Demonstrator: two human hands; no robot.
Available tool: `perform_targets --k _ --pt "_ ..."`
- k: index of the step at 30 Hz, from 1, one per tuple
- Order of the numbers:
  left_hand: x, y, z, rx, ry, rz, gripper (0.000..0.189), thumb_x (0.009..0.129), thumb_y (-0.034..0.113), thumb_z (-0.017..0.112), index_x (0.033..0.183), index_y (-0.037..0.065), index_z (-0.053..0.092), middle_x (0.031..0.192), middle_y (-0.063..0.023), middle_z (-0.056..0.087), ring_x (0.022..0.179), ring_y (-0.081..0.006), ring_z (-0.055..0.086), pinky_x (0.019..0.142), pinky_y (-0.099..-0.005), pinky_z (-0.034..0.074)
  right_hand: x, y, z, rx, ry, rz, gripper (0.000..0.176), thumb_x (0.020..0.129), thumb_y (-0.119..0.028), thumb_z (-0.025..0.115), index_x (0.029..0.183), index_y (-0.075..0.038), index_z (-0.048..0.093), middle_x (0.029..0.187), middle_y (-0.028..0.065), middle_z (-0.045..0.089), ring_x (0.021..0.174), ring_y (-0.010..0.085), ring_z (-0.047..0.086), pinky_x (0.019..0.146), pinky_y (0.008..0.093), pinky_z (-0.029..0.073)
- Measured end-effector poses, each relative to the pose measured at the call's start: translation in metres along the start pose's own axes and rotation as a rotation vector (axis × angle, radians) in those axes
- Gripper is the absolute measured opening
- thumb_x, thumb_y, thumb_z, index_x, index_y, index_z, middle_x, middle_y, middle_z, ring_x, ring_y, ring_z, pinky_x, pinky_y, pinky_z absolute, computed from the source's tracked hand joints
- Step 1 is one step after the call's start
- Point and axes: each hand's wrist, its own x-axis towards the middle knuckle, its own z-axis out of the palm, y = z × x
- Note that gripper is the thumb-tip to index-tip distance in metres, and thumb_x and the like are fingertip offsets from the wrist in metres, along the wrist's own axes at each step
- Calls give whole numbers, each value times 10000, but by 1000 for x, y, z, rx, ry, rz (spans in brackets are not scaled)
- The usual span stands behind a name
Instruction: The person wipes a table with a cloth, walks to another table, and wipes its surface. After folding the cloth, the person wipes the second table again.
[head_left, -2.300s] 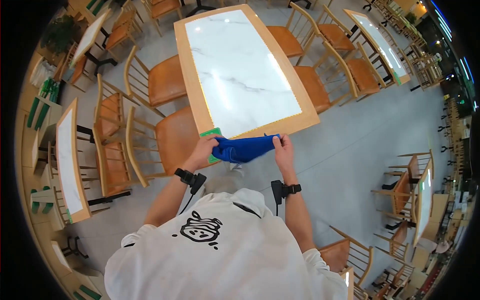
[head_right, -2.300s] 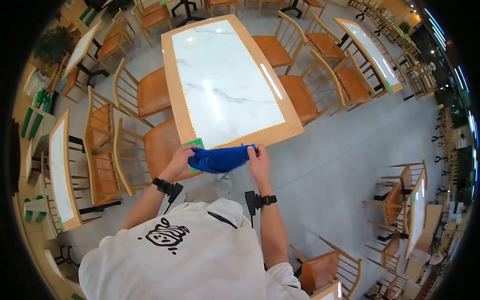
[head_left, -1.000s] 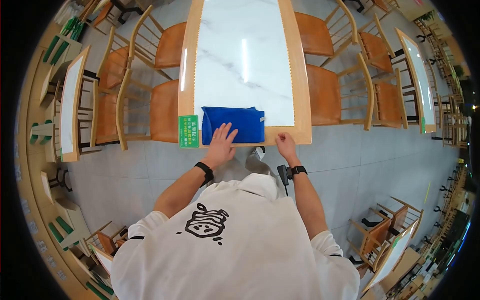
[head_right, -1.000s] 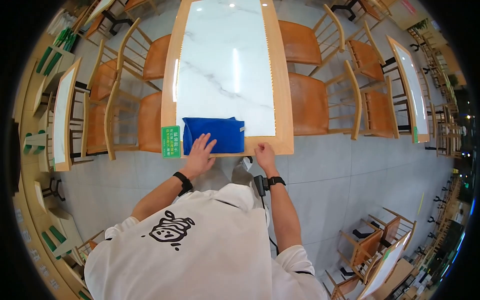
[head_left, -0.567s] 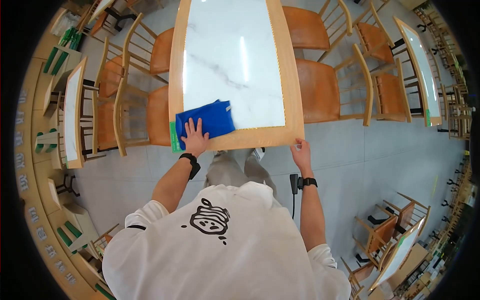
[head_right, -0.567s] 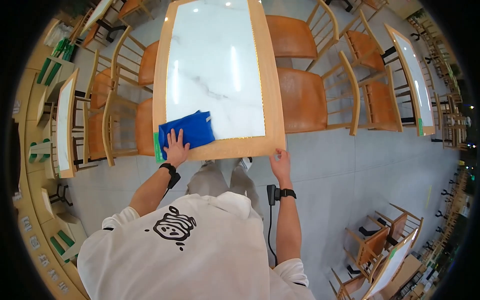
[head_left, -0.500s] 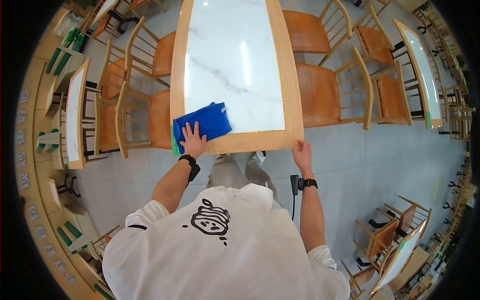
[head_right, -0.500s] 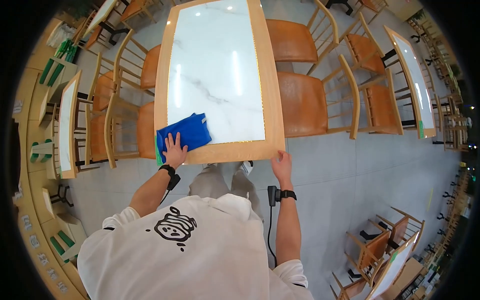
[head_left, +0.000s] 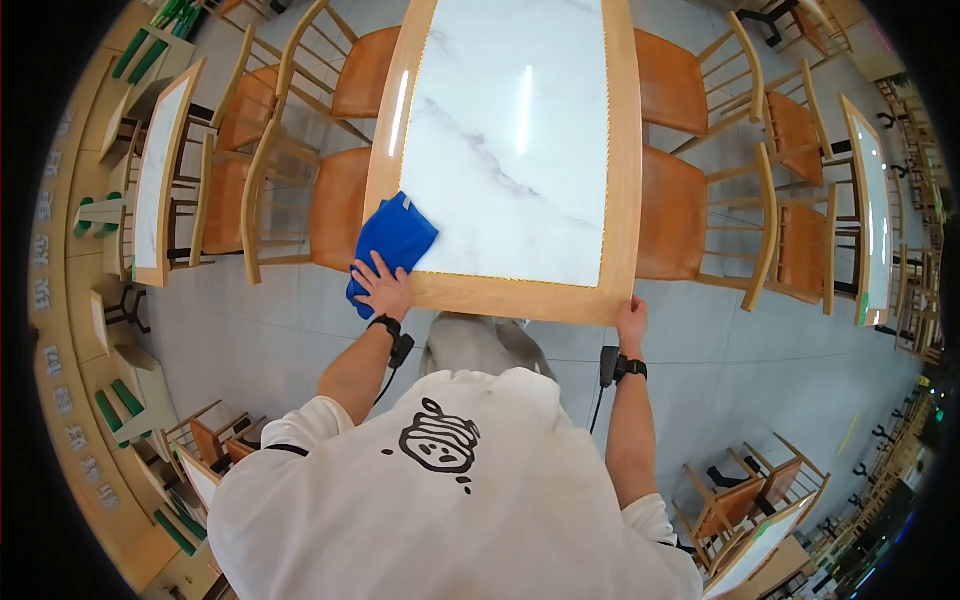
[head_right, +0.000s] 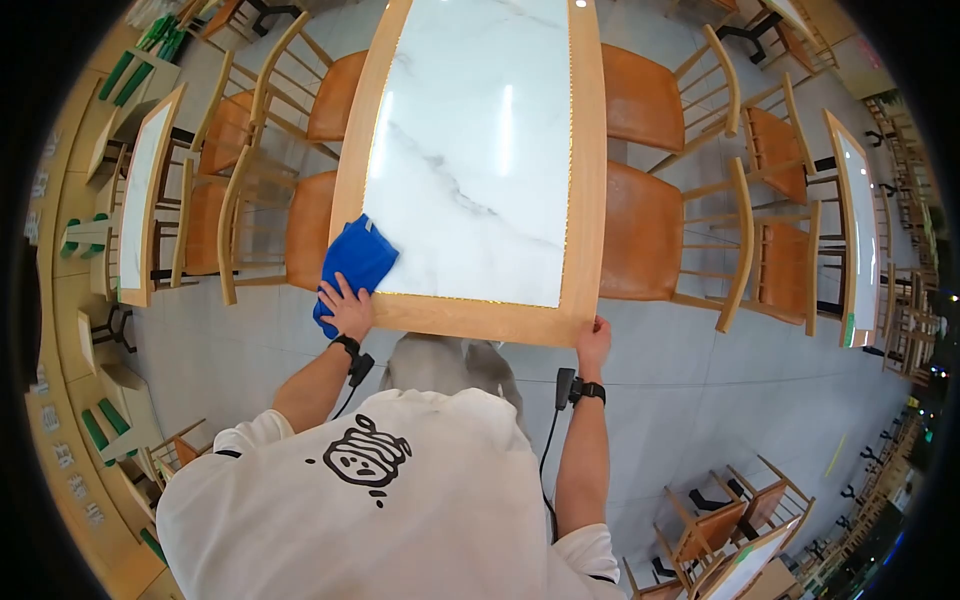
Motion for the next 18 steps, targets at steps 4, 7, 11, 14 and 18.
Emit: perform_targets --k 4,7,11,14,18 --pt "-27 6 -10 -1 -47 377 727 894 362 491 1504 90 204 1560 -250 29 1433 -456 14 1040 -723 100 9 21 -2 94 30 -57 341 884 -223 559 1142 -1 592 1016 135 677 922 236 647 825 350 499" --pt "-45 31 -19 -6 -165 584 711 880 344 511 1484 74 253 1556 -258 41 1432 -459 8 1047 -716 61 10 23 -2 144 -6 -43 342 892 -208 552 1160 1 589 1044 124 675 939 213 642 832 338 495" --pt "-60 49 -24 22 -232 763 673 869 348 526 1454 83 327 1549 -257 82 1431 -453 31 1050 -713 75 6 18 -10 122 -36 -35 333 889 -198 556 1151 2 603 1060 123 675 947 210 638 834 326 493" --pt "-64 58 -22 -9 -244 882 632 861 336 552 1422 101 382 1522 -255 178 1429 -444 63 1049 -712 87 13 23 -6 130 -45 -4 321 886 -192 559 1130 10 615 1037 121 676 939 194 631 829 310 490" --pt "-88 85 -17 -55 -276 1060 604 851 325 575 1393 107 422 1471 -241 282 1420 -435 120 1048 -706 107 22 35 -8 336 -114 40 322 892 -197 572 1129 16 614 1012 95 670 923 162 615 816 295 488"
